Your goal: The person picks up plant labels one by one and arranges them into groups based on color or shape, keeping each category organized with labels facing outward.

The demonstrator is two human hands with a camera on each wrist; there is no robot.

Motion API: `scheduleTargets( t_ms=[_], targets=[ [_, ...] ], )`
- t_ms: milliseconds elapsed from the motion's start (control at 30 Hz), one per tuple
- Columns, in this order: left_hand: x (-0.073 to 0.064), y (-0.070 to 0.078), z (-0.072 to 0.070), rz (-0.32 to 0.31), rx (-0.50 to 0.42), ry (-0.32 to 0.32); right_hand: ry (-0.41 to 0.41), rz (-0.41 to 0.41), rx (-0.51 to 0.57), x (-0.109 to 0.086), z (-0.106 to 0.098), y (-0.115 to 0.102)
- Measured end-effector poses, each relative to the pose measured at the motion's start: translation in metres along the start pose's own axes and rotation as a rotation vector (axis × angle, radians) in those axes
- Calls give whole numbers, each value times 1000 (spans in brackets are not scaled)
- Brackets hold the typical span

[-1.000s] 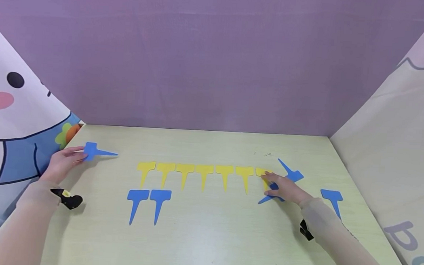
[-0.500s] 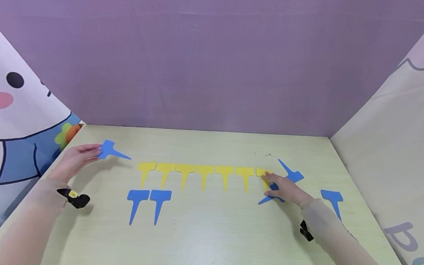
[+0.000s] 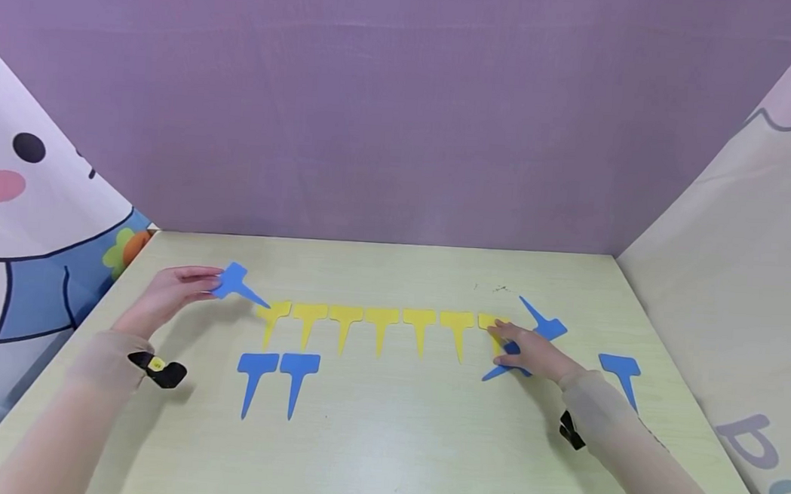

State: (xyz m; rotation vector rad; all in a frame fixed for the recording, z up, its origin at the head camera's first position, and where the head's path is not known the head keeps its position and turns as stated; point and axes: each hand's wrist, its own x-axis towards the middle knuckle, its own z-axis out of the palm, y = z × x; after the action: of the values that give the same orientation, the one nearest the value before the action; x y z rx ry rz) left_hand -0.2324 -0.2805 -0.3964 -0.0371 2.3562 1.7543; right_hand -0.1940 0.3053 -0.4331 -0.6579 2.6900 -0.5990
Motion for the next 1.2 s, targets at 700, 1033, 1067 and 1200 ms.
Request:
scheduleTargets(
  t_ms=[700, 1033, 1067, 1200],
  targets=[
    [10, 22, 62, 80, 48, -166, -10, 10, 16, 1, 0, 1],
    [10, 30, 92, 49, 114, -245, -14, 8, 8, 1, -1, 1],
    [10, 31, 95, 40, 119, -252, -14, 9, 9, 1, -1, 1],
    [11, 31, 106, 20, 156, -282, -10, 10, 13, 1, -1, 1]
  ],
)
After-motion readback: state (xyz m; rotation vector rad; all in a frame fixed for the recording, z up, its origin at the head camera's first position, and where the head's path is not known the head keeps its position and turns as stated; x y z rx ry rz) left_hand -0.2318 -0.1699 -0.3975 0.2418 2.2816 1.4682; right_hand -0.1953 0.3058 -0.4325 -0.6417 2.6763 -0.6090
